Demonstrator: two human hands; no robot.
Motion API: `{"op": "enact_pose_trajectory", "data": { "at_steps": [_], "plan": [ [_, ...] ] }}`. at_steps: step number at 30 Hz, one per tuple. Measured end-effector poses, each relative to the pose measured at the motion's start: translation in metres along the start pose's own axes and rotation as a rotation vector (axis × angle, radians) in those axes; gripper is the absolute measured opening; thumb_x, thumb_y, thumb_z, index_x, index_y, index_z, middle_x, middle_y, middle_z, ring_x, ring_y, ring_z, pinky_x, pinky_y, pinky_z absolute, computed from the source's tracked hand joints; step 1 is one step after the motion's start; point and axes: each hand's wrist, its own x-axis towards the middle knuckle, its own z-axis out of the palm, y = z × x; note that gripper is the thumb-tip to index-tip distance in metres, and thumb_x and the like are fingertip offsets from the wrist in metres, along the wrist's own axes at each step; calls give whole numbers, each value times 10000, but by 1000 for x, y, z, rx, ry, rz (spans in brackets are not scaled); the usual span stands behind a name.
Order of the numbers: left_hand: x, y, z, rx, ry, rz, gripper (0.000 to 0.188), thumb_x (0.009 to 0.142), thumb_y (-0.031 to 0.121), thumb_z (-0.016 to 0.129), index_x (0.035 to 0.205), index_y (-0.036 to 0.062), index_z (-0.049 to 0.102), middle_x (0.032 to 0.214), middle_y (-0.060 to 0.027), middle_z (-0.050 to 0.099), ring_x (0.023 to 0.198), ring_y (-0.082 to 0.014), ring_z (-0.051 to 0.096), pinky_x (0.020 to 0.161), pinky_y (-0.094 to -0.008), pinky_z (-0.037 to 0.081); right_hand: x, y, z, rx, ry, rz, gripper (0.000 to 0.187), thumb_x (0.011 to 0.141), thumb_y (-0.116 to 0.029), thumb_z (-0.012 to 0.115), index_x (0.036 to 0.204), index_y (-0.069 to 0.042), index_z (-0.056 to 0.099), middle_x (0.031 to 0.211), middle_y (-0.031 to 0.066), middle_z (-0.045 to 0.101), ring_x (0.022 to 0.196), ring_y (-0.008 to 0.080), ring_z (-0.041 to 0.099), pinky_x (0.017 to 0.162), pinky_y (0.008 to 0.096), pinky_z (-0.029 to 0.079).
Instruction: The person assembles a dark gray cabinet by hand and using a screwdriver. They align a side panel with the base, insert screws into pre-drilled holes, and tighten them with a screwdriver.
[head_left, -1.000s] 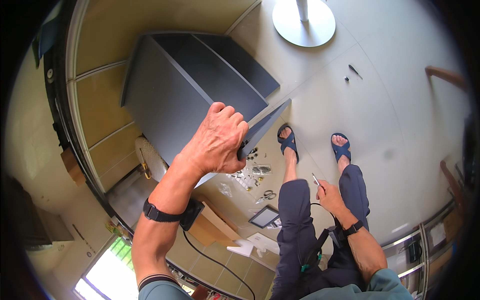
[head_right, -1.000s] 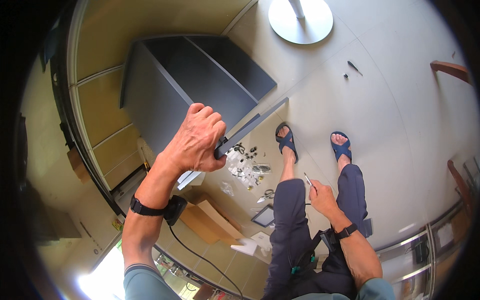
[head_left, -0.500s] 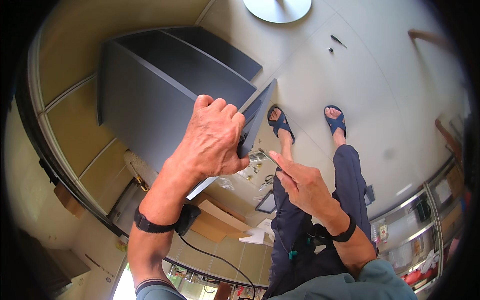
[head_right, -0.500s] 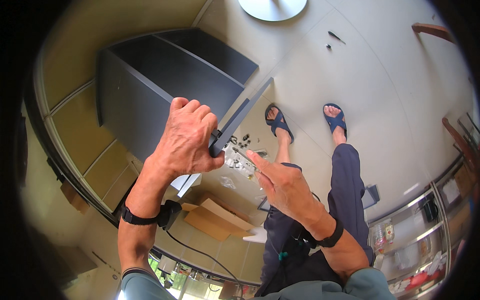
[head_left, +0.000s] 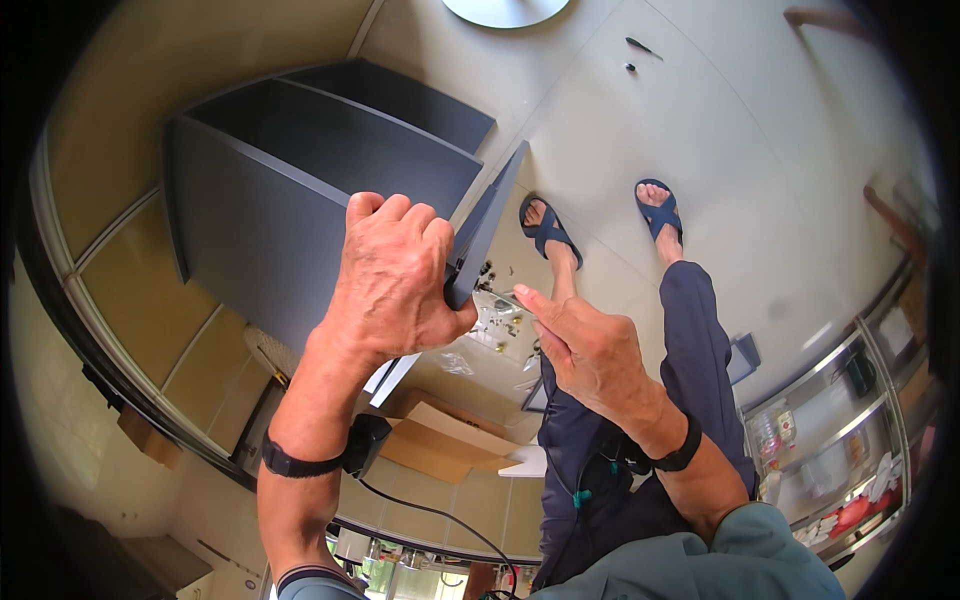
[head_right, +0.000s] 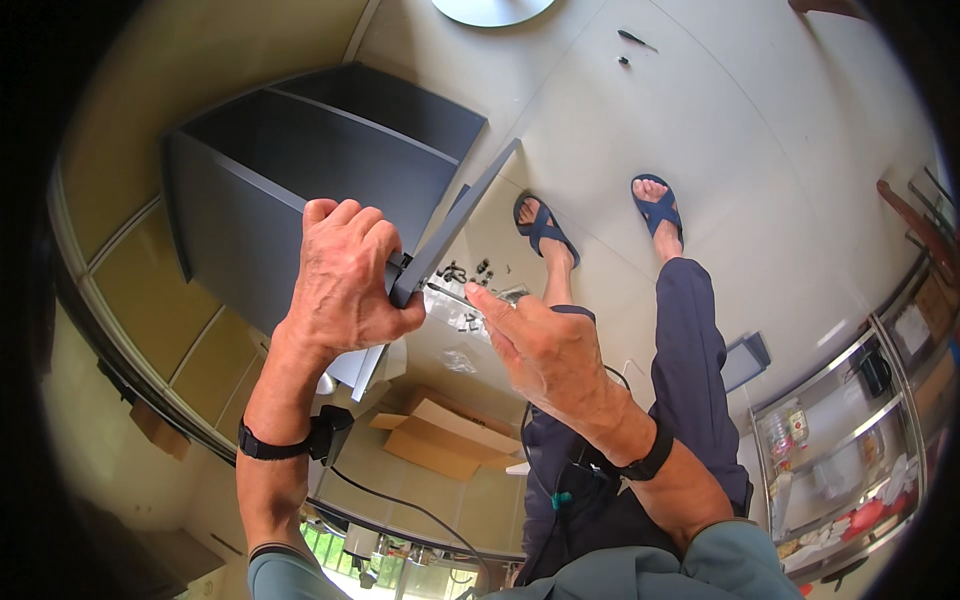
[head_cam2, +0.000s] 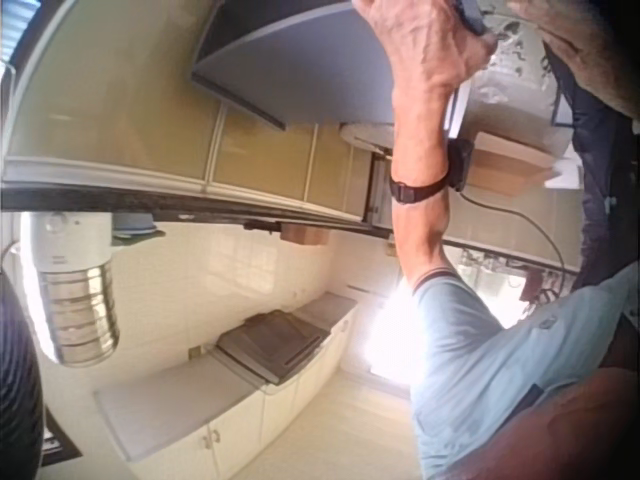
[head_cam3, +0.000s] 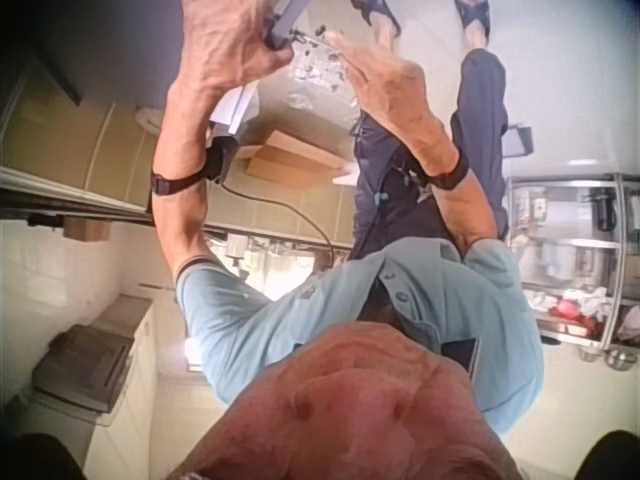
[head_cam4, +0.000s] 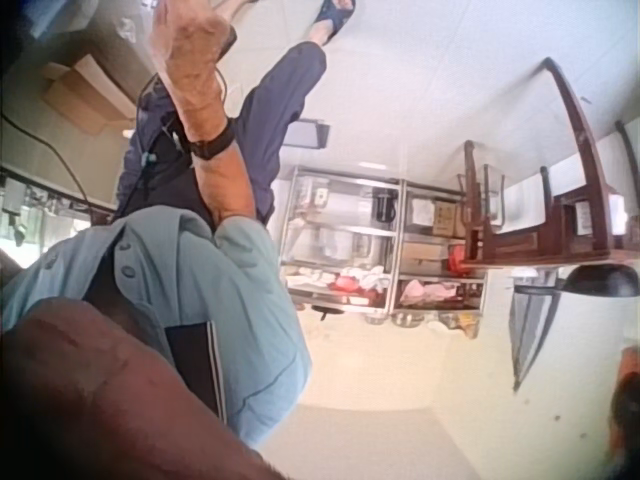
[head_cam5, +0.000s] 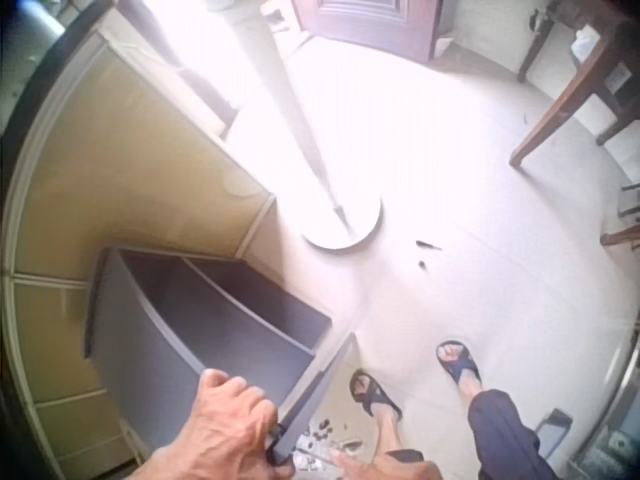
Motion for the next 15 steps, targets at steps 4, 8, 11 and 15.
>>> {"op": "enact_pose_trajectory", "data": {
  "at_steps": [4, 8, 11, 15],
  "plan": [
    [0, 0, 1, 9, 11, -2, 332, 468, 212, 734, 665, 65, 512, 685, -89, 493, 704, -280, 490, 815, -406, 381, -1, -2, 0, 4, 16, 2, 557, 722, 48, 750, 1229, -172, 685, 617, 66, 476, 1091, 529, 559, 592, 468, 497],
    [1, 0, -1, 6, -2, -4, 338, 459, 179, 733, 679, 78, 497, 689, -79, 478, 694, -274, 468, 806, -401, 370, -1, -1, 3, 1, 43, -2, 550, 721, 38, 754, 1227, -168, 689, 629, 69, 483, 1069, 537, 563, 603, 470, 503],
    [1, 1, 1, -3, 2, -4, 348, 455, 179, 734, 684, 80, 491, 691, -75, 471, 696, -273, 462, 811, -401, 367, -2, -2, 4, 3, 58, 6, 539, 722, 40, 748, 1220, -157, 693, 630, 68, 479, 1050, 531, 570, 628, 459, 522],
    [-2, 1, -1, -12, 7, -11, 357, 455, 179, 736, 692, 81, 488, 694, -71, 465, 702, -273, 459, 814, -400, 365, -9, -10, 12, -4, 47, 34, 522, 767, 32, 721, 1261, -124, 660, 677, 89, 530, 980, 480, 612, 672, 435, 547]
  ]
}}
